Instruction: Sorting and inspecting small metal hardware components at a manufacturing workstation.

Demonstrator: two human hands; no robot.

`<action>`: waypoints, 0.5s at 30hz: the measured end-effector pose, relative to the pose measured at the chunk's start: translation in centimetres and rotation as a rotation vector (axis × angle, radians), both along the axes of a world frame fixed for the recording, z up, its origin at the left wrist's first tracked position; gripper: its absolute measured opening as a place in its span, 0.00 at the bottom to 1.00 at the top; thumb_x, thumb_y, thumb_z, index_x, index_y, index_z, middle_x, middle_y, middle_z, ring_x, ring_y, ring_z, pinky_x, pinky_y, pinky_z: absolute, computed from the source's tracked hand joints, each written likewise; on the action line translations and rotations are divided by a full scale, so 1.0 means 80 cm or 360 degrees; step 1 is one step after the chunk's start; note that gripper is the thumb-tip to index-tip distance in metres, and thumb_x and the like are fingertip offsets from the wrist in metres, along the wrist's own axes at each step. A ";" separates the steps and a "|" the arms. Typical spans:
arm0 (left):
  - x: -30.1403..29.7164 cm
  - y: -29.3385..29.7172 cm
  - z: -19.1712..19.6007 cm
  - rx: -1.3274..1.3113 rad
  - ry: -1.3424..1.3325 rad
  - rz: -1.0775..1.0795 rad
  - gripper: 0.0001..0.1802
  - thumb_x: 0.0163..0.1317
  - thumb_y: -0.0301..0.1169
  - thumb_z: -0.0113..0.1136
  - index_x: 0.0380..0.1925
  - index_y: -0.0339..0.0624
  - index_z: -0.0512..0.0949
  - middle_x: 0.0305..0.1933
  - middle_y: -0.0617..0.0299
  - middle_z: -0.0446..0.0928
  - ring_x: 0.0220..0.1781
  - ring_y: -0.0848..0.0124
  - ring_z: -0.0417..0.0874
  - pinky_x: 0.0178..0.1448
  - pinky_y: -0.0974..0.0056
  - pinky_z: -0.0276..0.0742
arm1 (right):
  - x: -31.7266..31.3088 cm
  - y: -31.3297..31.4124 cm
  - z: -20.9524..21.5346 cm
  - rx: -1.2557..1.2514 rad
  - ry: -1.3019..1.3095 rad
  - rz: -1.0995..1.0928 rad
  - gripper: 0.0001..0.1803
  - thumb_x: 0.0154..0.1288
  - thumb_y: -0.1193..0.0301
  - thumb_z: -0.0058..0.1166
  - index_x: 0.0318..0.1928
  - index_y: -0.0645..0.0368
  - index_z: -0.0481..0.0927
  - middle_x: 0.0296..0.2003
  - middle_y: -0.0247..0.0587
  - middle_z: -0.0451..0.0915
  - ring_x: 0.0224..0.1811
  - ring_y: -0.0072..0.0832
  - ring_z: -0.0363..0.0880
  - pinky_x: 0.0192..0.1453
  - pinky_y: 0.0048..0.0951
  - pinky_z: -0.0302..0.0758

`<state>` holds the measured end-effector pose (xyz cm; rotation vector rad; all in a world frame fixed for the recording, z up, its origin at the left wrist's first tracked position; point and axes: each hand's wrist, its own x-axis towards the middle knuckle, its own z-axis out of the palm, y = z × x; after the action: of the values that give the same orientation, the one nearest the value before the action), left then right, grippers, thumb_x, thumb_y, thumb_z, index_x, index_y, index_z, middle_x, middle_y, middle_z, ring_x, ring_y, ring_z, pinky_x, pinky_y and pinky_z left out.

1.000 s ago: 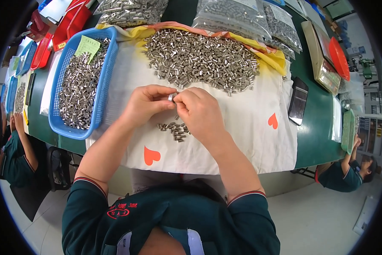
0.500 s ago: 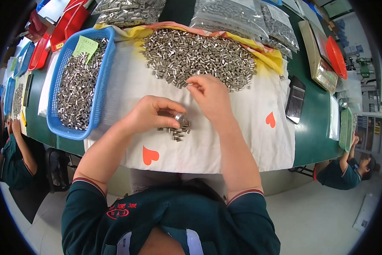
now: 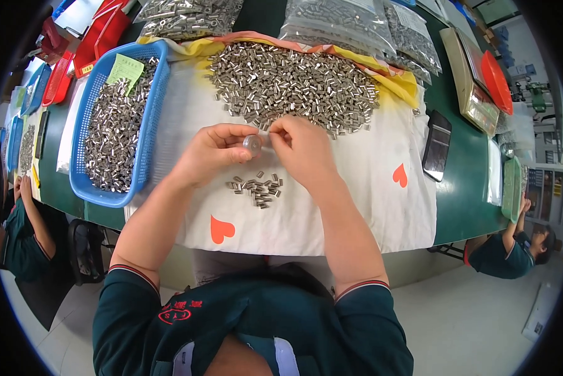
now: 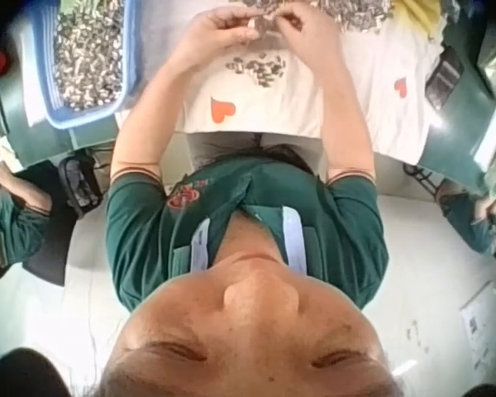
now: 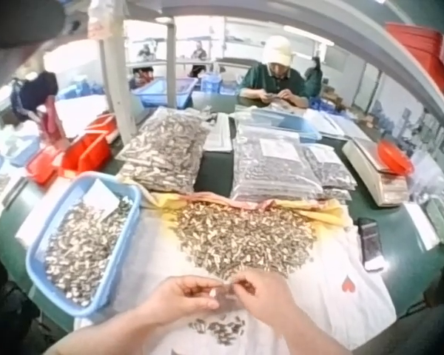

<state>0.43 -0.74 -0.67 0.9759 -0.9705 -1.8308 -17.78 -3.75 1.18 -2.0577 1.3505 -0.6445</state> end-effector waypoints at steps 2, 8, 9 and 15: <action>0.000 0.001 0.000 0.0001 -0.0022 0.0020 0.19 0.52 0.21 0.60 0.46 0.32 0.72 0.37 0.61 0.77 0.38 0.77 0.78 0.44 0.73 0.74 | -0.002 0.007 0.009 0.0391 -0.0369 -0.0071 0.03 0.51 0.76 0.54 0.29 0.59 0.78 0.26 0.37 0.76 0.29 0.24 0.74 0.34 0.24 0.71; 0.001 0.002 -0.002 -0.0059 -0.0145 0.0033 0.19 0.50 0.22 0.62 0.45 0.33 0.74 0.33 0.64 0.77 0.35 0.79 0.77 0.41 0.75 0.73 | 0.001 0.014 0.014 0.0257 -0.0589 0.0143 0.05 0.48 0.81 0.55 0.29 0.62 0.77 0.28 0.33 0.78 0.29 0.21 0.74 0.33 0.23 0.70; 0.001 0.002 -0.002 -0.0067 -0.0221 0.0037 0.19 0.50 0.22 0.63 0.44 0.33 0.74 0.34 0.63 0.77 0.36 0.80 0.77 0.41 0.75 0.73 | 0.002 0.015 0.012 0.0028 -0.0479 0.0185 0.05 0.47 0.81 0.55 0.28 0.62 0.77 0.27 0.35 0.77 0.29 0.24 0.75 0.33 0.24 0.71; -0.004 0.004 -0.001 -0.0132 -0.0418 0.0115 0.19 0.49 0.23 0.63 0.44 0.34 0.75 0.35 0.63 0.78 0.36 0.80 0.77 0.41 0.75 0.73 | 0.015 0.024 0.005 -0.0468 -0.0293 0.0151 0.04 0.45 0.80 0.53 0.24 0.60 0.73 0.23 0.39 0.74 0.27 0.35 0.73 0.31 0.31 0.71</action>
<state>0.15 -0.43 -0.73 1.2046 -1.1439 -1.6163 -16.62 -1.86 1.58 -2.2109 1.0987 -1.0135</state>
